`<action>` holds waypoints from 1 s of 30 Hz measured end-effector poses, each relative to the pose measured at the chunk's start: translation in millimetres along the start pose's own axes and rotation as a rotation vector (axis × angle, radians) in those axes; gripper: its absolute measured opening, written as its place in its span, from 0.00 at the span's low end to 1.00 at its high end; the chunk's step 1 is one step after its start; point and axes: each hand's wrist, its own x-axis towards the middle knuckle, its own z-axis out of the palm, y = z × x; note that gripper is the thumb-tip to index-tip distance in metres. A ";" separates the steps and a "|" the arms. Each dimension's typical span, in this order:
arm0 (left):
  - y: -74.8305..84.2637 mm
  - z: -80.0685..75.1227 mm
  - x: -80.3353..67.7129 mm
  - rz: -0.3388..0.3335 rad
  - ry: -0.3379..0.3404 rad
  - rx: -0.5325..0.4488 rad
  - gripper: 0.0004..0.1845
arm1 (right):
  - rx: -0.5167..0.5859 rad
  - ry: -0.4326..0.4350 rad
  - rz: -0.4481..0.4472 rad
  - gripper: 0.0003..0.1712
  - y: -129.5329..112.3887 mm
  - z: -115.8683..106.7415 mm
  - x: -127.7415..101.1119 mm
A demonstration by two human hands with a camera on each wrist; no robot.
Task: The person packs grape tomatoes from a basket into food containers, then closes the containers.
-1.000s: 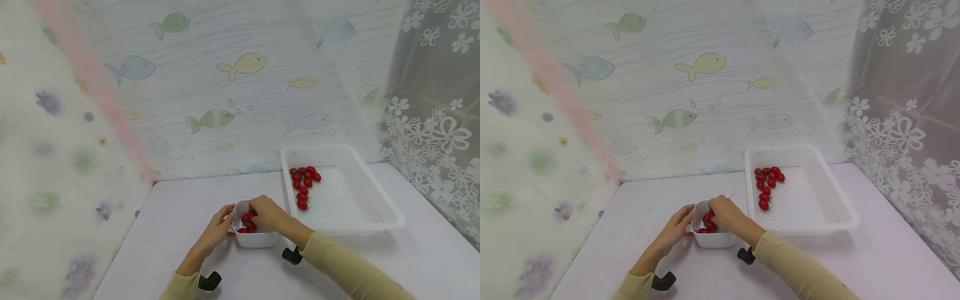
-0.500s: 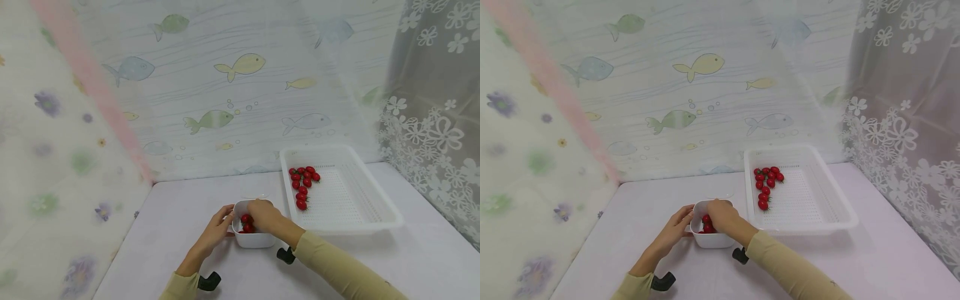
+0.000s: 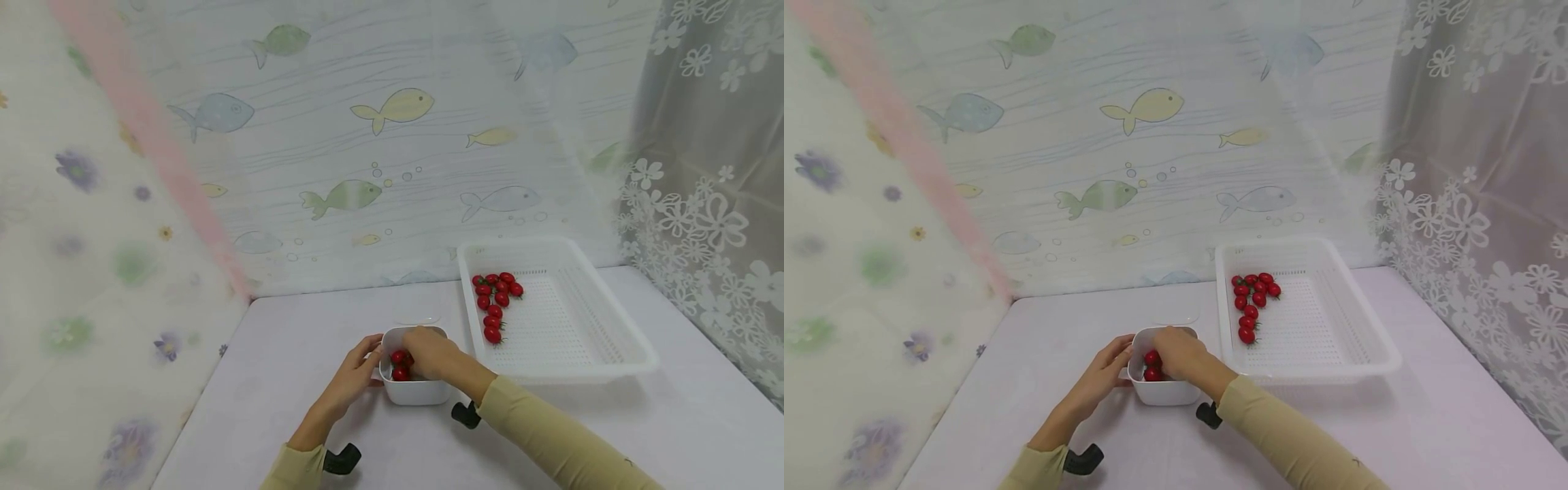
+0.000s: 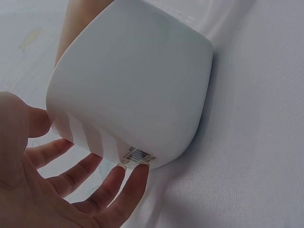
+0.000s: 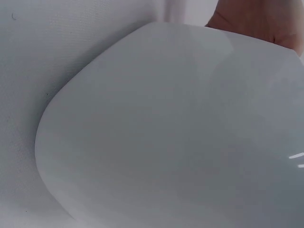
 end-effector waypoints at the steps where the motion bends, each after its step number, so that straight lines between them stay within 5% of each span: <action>1: 0.7 0.1 0.3 -0.001 -0.001 0.000 0.24 | -0.002 0.000 0.003 0.27 0.3 0.2 0.2; 16: -2.5 -1.1 -0.3 0.005 -0.012 0.033 0.23 | -0.001 -0.048 0.025 0.23 -8.6 -11.9 -5.7; 23: -1.6 0.3 0.2 0.002 -0.008 0.009 0.22 | 0.036 -0.069 0.118 0.10 -22.2 -40.7 -25.8; 30: -1.8 0.3 1.2 -0.008 -0.010 0.023 0.22 | 0.123 -0.078 0.132 0.10 -25.7 -69.9 -46.7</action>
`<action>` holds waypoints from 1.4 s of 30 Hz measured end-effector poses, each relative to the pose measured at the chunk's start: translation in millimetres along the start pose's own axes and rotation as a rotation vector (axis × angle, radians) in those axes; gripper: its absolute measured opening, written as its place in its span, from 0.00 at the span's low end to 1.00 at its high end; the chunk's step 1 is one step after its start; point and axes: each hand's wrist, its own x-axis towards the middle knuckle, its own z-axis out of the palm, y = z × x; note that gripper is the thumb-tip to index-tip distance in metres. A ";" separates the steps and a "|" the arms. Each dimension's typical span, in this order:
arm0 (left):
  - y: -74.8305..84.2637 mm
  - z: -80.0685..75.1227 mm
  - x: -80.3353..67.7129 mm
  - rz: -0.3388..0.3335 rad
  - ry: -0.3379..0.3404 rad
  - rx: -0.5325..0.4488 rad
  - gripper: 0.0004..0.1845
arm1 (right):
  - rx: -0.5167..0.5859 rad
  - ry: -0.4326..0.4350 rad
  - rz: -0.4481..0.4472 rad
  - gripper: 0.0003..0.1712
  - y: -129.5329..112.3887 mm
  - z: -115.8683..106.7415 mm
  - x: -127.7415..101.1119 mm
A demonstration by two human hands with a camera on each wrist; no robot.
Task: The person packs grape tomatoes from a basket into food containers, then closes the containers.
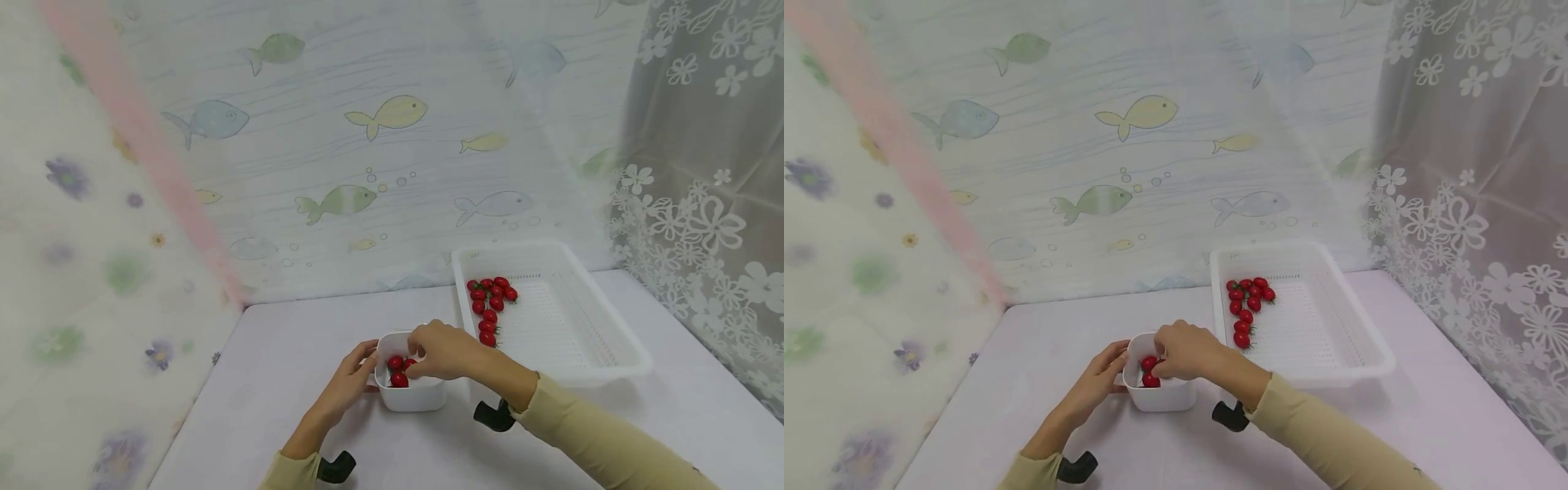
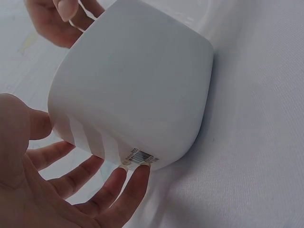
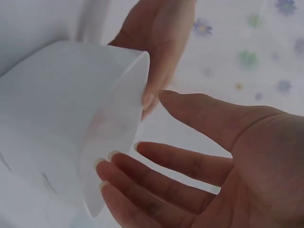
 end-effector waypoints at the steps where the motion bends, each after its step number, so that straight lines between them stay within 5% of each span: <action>1: -0.2 -0.5 0.2 -0.001 0.002 0.003 0.22 | 0.006 -0.002 0.001 0.10 0.2 -2.7 -1.9; 19: -3.5 -3.0 3.0 -0.005 0.005 0.017 0.23 | 0.056 0.016 -0.092 0.11 31.9 -47.8 -18.3; 42: -7.2 -4.6 5.3 0.007 -0.007 0.022 0.23 | 0.051 0.091 -0.033 0.13 97.0 -87.0 -35.4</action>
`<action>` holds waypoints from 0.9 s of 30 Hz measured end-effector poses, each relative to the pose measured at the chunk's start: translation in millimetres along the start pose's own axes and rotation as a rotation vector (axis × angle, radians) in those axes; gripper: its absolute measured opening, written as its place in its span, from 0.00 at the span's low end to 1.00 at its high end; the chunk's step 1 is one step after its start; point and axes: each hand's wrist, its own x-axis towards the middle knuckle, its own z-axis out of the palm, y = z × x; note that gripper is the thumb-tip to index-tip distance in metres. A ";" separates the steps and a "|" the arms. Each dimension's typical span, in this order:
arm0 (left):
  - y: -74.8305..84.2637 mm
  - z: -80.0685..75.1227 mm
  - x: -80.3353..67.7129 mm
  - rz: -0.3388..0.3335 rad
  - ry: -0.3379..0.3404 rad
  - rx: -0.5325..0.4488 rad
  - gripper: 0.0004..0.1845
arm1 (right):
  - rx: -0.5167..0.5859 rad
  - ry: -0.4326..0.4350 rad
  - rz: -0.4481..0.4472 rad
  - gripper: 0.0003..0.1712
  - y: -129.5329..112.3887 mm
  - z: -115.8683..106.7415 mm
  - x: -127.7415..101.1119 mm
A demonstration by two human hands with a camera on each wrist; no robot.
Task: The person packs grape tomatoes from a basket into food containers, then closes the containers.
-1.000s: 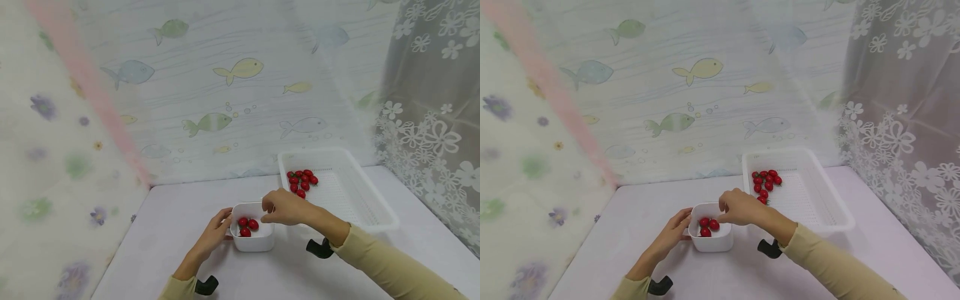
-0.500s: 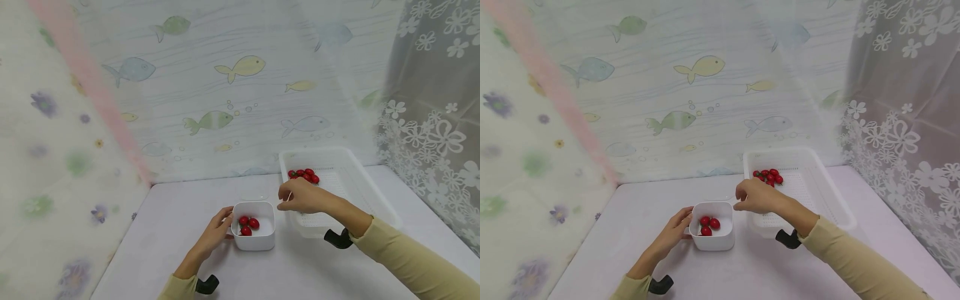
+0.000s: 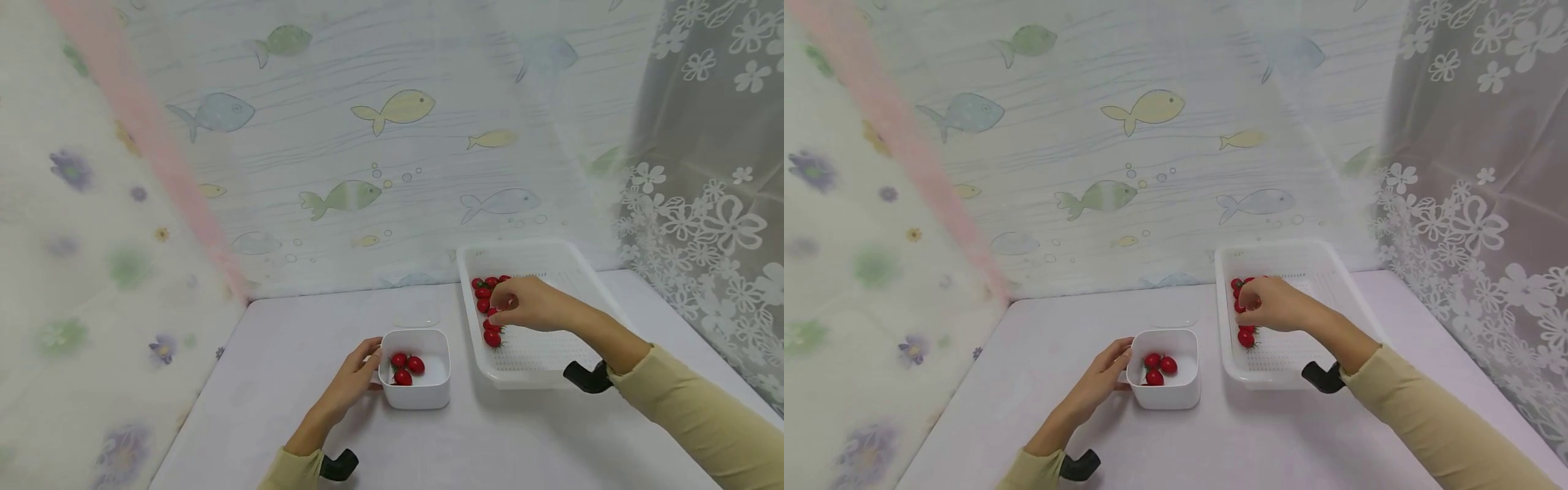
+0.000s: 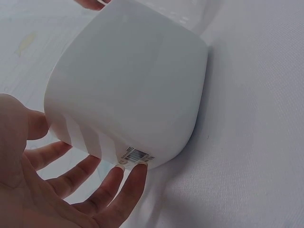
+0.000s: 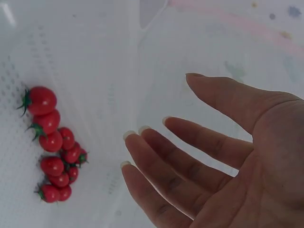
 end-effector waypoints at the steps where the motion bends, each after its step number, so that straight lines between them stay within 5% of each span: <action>1: -0.1 0.0 0.1 -0.002 0.000 0.001 0.23 | -0.001 0.002 0.008 0.14 2.9 -1.9 -1.2; 27: 1.2 0.3 -0.7 -0.005 0.003 -0.005 0.23 | -0.073 -0.017 0.127 0.26 67.9 -37.1 -3.0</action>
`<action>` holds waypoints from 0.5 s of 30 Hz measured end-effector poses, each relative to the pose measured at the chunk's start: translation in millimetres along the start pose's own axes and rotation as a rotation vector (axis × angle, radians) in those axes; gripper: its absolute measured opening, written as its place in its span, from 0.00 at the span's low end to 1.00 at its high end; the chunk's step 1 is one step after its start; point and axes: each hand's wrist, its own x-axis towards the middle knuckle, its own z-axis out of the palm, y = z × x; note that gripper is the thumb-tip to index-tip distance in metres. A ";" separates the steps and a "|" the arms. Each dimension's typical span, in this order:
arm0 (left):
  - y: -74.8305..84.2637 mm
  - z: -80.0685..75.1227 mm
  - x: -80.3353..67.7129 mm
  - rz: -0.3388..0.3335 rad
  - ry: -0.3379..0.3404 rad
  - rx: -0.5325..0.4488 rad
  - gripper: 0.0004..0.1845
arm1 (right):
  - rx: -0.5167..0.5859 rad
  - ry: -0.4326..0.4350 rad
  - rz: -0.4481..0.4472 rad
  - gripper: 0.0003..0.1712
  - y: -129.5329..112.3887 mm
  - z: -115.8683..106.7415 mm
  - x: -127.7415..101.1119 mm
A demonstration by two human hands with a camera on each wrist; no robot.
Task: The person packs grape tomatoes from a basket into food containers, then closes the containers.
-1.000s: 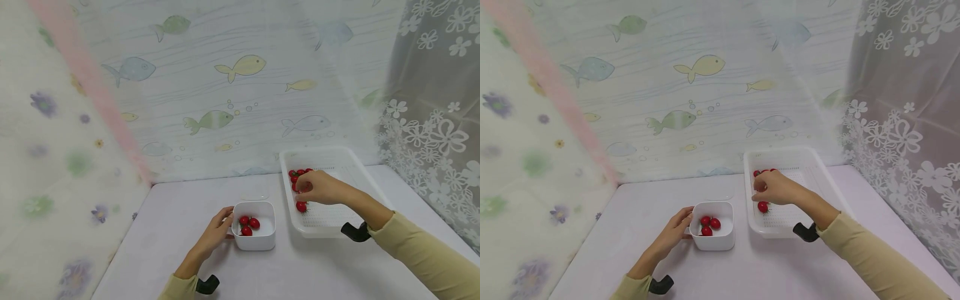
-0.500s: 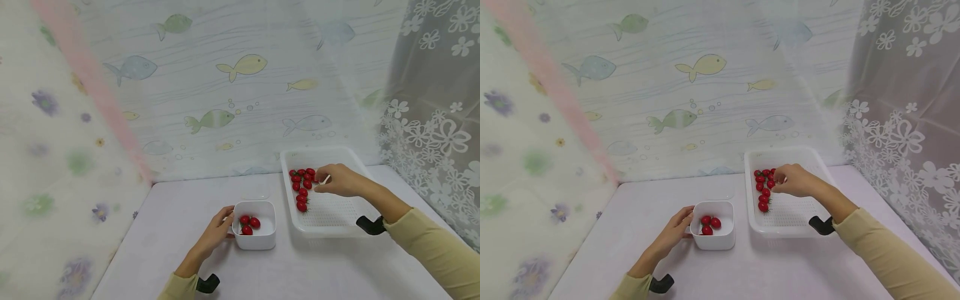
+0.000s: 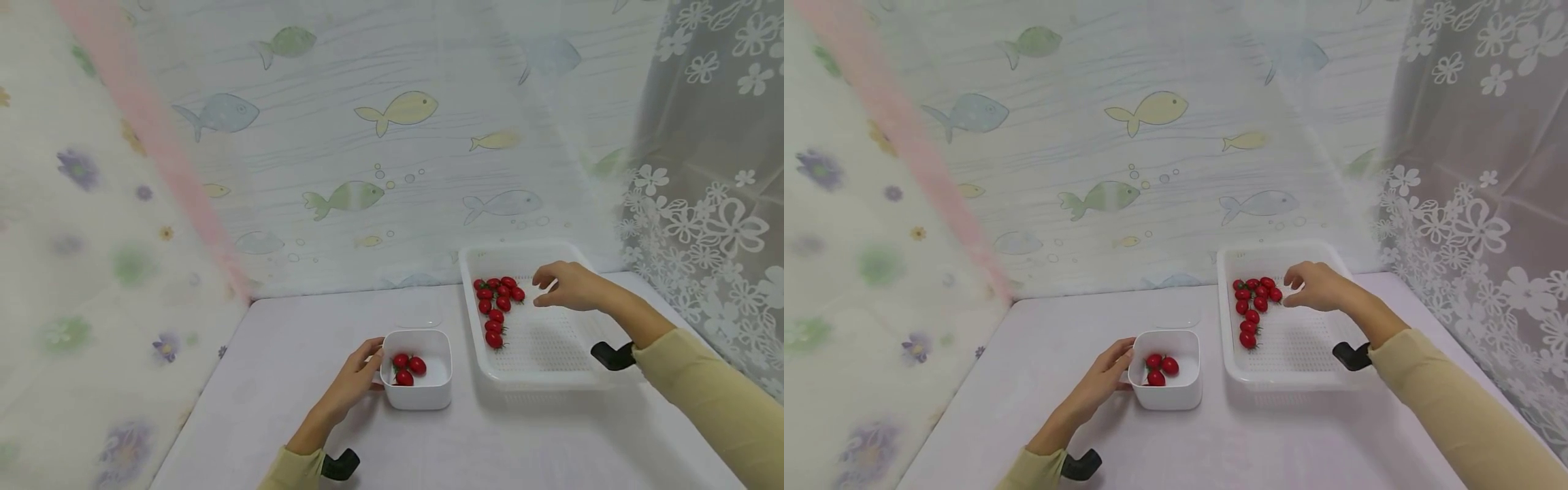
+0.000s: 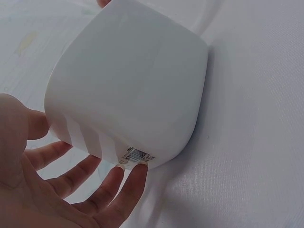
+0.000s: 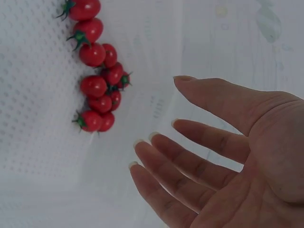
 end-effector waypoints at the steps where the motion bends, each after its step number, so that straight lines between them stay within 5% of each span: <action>1: 0.0 0.8 -0.8 -0.001 0.001 0.000 0.23 | 0.002 -0.002 0.002 0.27 2.7 -0.6 0.7; 15: 2.5 12.3 -11.7 -0.001 0.024 -0.010 0.23 | 0.079 -0.145 0.106 0.35 35.6 -8.7 16.0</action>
